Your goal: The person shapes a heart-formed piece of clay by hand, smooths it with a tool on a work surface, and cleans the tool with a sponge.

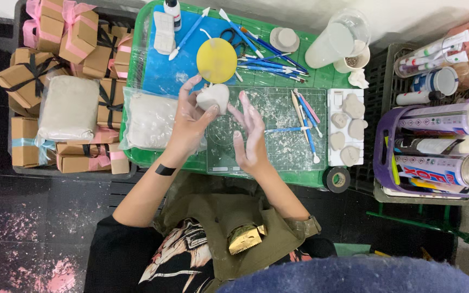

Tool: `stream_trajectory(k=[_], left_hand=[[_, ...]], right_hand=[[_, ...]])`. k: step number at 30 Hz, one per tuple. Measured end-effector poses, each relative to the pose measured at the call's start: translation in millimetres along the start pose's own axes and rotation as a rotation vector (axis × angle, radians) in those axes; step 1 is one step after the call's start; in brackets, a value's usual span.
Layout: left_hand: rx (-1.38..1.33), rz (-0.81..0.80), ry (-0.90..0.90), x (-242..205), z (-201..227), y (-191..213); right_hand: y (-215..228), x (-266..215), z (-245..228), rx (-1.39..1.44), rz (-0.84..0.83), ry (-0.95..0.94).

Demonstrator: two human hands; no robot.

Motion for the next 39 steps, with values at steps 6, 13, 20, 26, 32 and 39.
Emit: stream_trajectory(k=[6,13,20,26,32,39], left_hand=[[0.038,0.017,0.004,-2.2,-1.1,-3.3],[0.018,0.016,0.028,-2.9,-8.2,-0.9],[-0.001,0.014,0.02,-3.5,-9.6,-4.1],[0.05,-0.009,-0.036,-6.7,-16.6,-8.0],[0.137,-0.011,-0.067,-11.0,-21.6,-14.1],[0.164,-0.034,-0.107,-13.0,-28.5,-14.8]], right_hand=[[3.3,-5.8,-0.1,-0.075,-0.02,0.033],[9.9,-6.1,6.5,-0.116,-0.008,0.077],[15.4,-13.8,21.4,-0.175,0.155,-0.114],[16.0,-11.0,26.7,-0.18,0.182,-0.332],[15.2,-6.0,18.0,-0.191,0.231,-0.337],[17.7,-8.1,15.9,-0.26,0.268,-0.32]])
Point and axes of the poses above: each hand's wrist, its own x-axis towards the middle knuckle, its own y-axis out of the back of the hand, z = x × y, the point moved 2 cm from there along x, towards the middle knuckle, and after that the axes turned 10 degrees about -x, right-handed, at the moved point
